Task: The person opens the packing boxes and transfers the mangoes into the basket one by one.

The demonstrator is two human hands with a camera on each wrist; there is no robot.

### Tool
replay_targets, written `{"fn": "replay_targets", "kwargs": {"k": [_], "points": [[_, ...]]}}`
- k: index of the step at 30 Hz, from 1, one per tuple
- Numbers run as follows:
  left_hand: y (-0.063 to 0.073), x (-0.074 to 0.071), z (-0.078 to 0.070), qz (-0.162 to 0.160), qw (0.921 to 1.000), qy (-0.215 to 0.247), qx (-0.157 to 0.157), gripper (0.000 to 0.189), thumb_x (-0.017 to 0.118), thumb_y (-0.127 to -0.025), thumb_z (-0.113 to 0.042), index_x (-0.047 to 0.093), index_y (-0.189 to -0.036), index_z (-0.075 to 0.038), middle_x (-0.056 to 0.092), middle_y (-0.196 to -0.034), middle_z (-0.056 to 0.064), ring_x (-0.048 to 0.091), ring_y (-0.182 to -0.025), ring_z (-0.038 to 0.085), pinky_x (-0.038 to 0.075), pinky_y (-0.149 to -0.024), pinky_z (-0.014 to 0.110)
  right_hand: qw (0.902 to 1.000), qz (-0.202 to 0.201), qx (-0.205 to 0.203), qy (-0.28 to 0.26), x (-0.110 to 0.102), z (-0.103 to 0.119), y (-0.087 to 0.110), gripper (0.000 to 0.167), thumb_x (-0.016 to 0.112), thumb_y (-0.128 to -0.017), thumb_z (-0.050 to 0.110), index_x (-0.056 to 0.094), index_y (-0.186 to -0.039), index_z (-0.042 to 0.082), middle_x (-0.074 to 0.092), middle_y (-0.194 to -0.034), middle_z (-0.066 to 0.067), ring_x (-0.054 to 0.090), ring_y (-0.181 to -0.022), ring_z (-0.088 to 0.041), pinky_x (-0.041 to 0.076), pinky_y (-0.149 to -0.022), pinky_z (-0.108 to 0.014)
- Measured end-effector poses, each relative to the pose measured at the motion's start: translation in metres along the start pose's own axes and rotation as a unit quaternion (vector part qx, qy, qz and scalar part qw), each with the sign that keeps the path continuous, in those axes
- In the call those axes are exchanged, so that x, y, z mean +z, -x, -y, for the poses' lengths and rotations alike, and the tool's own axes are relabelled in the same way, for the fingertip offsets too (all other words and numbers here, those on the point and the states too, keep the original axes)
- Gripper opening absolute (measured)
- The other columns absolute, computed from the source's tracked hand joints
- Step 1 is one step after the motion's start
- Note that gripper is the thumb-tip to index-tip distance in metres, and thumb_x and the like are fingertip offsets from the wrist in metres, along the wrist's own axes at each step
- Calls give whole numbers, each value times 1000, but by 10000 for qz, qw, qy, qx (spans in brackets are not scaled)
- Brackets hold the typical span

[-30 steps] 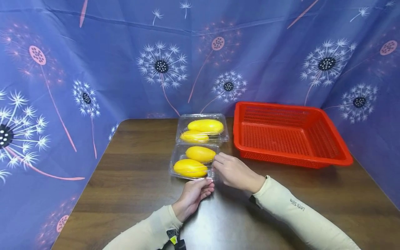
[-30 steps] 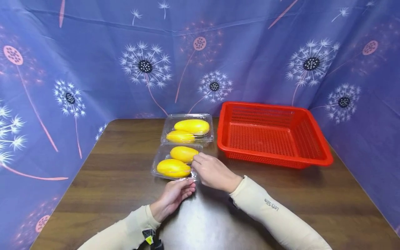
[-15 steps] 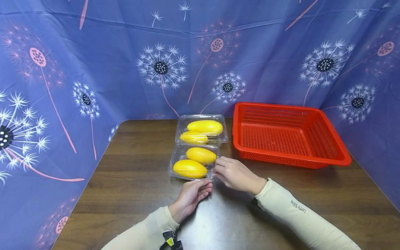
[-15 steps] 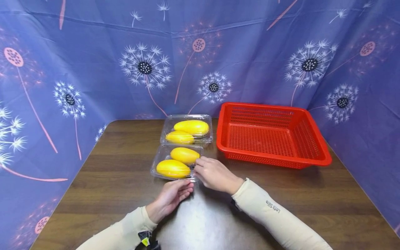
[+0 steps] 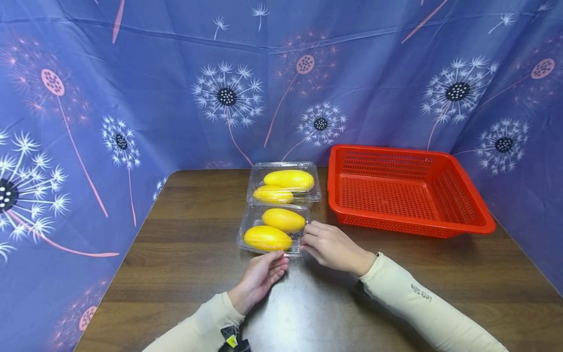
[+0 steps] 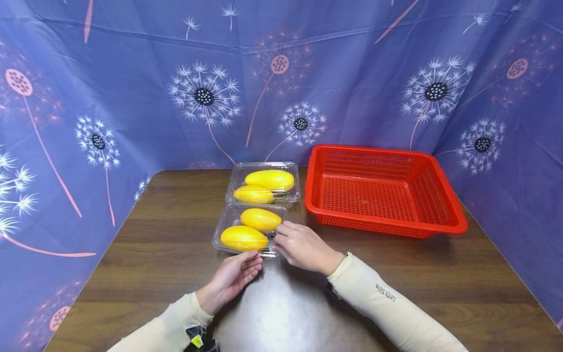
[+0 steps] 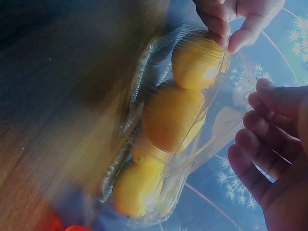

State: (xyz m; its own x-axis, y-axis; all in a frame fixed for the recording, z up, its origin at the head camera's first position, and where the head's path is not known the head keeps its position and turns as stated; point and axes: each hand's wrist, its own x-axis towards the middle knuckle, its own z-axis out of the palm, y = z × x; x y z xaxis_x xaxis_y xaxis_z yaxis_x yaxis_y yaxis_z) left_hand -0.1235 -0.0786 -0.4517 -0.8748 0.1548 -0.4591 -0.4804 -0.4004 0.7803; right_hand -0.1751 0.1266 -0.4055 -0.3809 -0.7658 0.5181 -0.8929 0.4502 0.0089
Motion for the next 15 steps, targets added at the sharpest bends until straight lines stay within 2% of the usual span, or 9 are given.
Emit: {"fn": "replay_targets", "kwargs": {"k": [8, 15], "points": [[1, -3, -2, -242, 9997, -16, 9, 12, 62, -91, -15, 65, -94, -4, 68, -70, -5, 64, -64, 6, 53, -65, 18, 10000, -15, -8, -37, 0, 0, -1, 11, 77, -81, 16, 67, -83, 14, 57, -82, 5, 52, -77, -11, 47, -67, -24], [5, -7, -4, -391, 9992, -26, 49, 12, 64, -91, -18, 65, -93, -6, 67, -71, -5, 64, -65, 7, 53, -65, 18, 10000, 18, 31, -66, 1, 0, 0, 9, 76, -82, 16, 67, -85, 16, 56, -83, 6, 51, -77, -11, 47, -67, -25]]}}
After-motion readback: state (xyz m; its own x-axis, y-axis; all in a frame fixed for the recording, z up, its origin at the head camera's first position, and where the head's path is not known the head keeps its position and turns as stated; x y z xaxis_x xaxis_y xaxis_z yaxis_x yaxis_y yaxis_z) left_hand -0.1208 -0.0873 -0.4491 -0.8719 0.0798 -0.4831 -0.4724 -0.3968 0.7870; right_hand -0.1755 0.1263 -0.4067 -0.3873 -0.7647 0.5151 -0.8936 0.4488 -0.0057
